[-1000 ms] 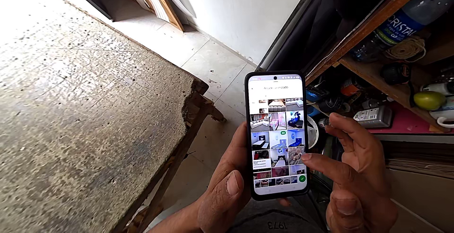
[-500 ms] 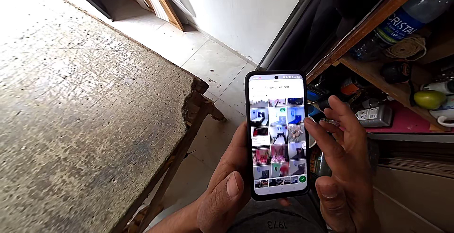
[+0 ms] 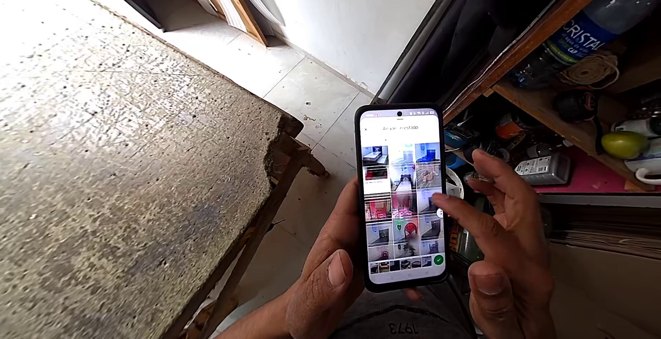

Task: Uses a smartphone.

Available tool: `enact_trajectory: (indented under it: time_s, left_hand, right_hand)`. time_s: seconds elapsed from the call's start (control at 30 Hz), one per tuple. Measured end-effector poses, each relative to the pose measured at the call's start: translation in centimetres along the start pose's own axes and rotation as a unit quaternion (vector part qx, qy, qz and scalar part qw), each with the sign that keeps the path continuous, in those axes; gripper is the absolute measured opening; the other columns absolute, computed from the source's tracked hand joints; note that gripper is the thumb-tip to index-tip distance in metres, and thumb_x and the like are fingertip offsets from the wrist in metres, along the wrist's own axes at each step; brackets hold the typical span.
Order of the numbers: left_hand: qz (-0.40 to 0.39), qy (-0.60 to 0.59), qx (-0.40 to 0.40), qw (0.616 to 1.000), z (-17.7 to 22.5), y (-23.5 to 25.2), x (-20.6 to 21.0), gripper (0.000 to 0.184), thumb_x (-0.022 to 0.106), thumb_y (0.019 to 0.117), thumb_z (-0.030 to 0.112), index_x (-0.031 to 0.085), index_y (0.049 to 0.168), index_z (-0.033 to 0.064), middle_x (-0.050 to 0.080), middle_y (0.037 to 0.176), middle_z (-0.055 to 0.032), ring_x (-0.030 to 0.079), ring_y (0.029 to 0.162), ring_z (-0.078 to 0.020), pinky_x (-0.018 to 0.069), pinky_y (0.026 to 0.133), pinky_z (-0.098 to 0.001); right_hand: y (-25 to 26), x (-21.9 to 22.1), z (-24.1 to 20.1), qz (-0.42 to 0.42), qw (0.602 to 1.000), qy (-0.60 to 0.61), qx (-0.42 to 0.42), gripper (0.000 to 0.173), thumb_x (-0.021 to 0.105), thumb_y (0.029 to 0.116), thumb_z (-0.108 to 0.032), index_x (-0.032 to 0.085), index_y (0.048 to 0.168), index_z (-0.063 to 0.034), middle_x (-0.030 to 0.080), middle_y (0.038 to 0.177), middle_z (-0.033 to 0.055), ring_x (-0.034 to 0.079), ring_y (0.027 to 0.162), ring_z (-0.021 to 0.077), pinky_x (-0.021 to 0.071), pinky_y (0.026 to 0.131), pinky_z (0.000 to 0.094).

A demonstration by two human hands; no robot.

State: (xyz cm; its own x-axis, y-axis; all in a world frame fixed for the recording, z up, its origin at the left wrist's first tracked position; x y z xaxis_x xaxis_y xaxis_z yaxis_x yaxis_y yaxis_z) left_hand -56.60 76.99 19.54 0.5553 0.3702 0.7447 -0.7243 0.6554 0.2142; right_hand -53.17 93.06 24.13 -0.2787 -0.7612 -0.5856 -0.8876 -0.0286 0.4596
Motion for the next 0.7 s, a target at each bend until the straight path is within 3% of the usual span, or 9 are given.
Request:
enact_trajectory:
  time_s: [0.1,0.37,0.7]
  left_hand:
    - [0.006,-0.006,0.003,1.000,0.0,0.0,0.0,0.071,0.056,0.1008,0.048,0.025,0.159,0.0211,0.049,0.148,-0.0166,0.058,0.129,-0.0350,0.0623,0.086,-0.0469]
    - [0.004,-0.001,0.004,1.000,0.0,-0.1,0.0,0.071,0.056,0.1011,0.049,0.024,0.159,0.0214,0.049,0.149,-0.0163,0.057,0.130,-0.0349,0.0620,0.086,-0.0466]
    - [0.008,-0.009,0.008,1.000,0.0,-0.2,0.0,0.071,0.057,0.1010,0.047,0.024,0.159,0.0205,0.049,0.149,-0.0176,0.057,0.129,-0.0366,0.0622,0.085,-0.0480]
  right_hand:
    - [-0.1,-0.1,0.0,0.006,1.000,-0.007,0.004,0.056,0.026,0.1064,-0.062,0.064,0.137,-0.0324,0.034,0.163,0.0094,0.030,0.151,0.0329,0.0375,0.118,0.0514]
    - [-0.5,-0.7,-0.1,0.028,0.999,0.019,-0.002,0.053,0.029,0.1077,-0.057,0.072,0.121,-0.0302,0.040,0.159,0.0082,0.030,0.152,0.0328,0.0369,0.120,0.0524]
    - [-1.1,-0.9,-0.2,0.037,0.999,0.019,-0.010,0.053,0.029,0.1082,-0.056,0.074,0.113,-0.0300,0.046,0.154,0.0063,0.034,0.150,0.0305,0.0394,0.118,0.0505]
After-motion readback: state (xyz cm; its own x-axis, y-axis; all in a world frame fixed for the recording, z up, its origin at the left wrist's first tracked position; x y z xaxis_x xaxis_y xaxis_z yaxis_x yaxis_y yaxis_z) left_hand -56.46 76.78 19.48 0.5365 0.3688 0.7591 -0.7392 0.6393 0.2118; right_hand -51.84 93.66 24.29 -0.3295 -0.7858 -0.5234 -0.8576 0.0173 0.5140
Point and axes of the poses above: each hand's wrist, its own y-axis towards the middle knuckle, its own x-axis out of the palm, z = x × y, the point moved 8 cm from there along y, towards the middle knuckle
